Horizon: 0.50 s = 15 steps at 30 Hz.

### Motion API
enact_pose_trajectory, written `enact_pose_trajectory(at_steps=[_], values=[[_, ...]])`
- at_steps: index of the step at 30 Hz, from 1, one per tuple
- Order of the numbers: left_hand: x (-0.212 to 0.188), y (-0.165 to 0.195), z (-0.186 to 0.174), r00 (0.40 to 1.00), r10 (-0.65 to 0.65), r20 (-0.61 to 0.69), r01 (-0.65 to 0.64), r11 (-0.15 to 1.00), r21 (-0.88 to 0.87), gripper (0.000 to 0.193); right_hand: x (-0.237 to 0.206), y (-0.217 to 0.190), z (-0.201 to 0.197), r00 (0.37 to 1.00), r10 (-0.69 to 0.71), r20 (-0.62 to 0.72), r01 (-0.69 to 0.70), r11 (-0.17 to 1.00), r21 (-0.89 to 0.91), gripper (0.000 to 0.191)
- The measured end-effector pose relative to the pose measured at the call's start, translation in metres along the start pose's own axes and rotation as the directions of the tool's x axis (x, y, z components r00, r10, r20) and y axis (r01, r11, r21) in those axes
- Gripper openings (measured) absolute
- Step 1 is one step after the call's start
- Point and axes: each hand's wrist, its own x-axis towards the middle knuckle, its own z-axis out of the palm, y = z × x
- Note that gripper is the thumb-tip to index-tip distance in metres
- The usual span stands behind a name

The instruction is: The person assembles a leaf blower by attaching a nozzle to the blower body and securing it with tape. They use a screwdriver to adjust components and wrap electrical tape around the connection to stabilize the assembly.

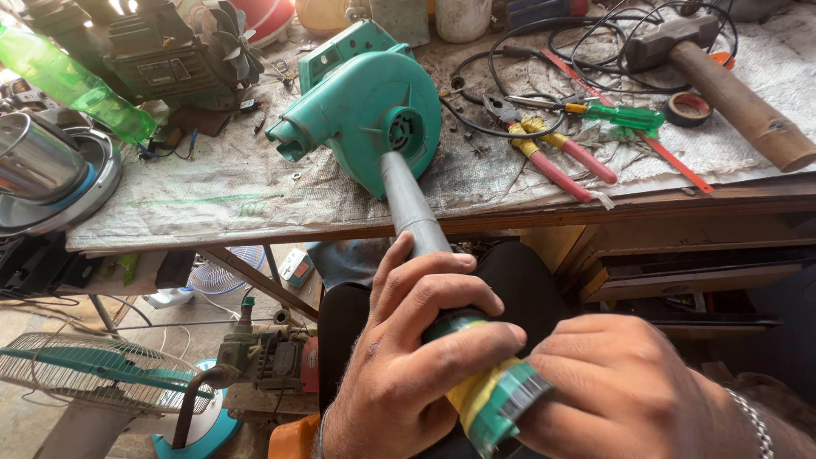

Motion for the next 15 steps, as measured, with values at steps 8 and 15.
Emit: enact_pose_trajectory(at_steps=[8,15], values=[[-0.005,-0.017,0.011,0.994,-0.045,-0.101,0.047,0.999,0.012,0.049,-0.005,-0.008,0.008,0.977,0.18,-0.113,-0.196,0.969,-0.153,0.025],[-0.006,-0.017,0.016,0.982,-0.046,-0.181,0.061,0.995,0.08,0.051,-0.006,-0.006,0.025,0.957,0.216,-0.195,-0.225,0.974,-0.025,0.035]])
